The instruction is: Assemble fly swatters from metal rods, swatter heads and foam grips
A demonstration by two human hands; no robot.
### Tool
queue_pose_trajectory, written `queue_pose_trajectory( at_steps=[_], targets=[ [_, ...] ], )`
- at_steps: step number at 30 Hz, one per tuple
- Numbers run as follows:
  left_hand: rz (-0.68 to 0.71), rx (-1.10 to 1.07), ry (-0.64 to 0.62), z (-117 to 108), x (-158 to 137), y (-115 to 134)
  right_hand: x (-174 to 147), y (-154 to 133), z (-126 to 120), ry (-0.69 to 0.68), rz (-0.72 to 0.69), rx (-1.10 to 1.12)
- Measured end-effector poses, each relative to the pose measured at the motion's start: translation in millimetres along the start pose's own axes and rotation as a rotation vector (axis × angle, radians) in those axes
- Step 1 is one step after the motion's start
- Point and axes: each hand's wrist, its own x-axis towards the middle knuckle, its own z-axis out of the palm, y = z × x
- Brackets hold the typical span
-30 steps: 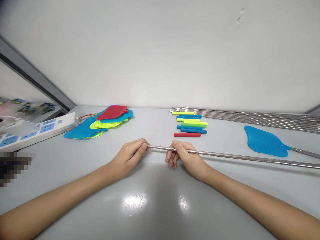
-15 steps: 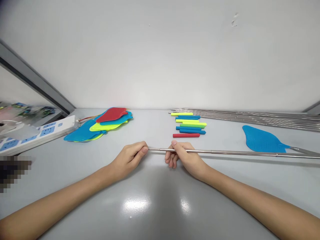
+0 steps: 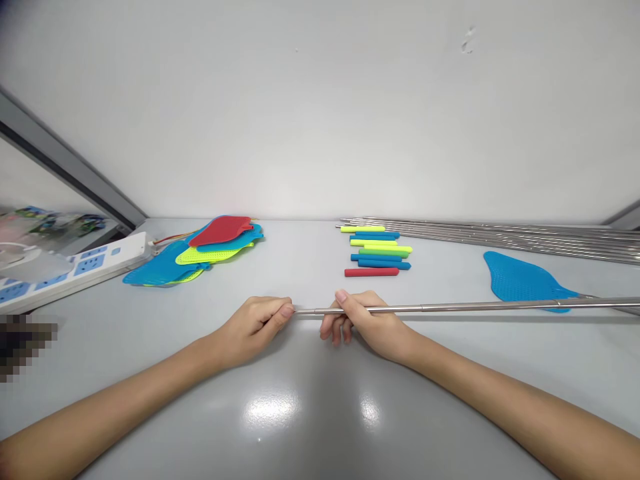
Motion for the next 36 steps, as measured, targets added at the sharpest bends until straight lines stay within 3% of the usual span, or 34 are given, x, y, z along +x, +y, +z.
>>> queue_pose_trajectory(
  at_steps=[16,36],
  targets=[
    [0.012,-0.074,-0.014,-1.7,0.8,3.7,-3.4,-4.8,0.1,-0.045,0.046,-0.076],
    [0.058,-0.036,0.201,1.1,0.1,5.4,-0.2,-1.0,2.7,0.036,0.044,0.061]
  ],
)
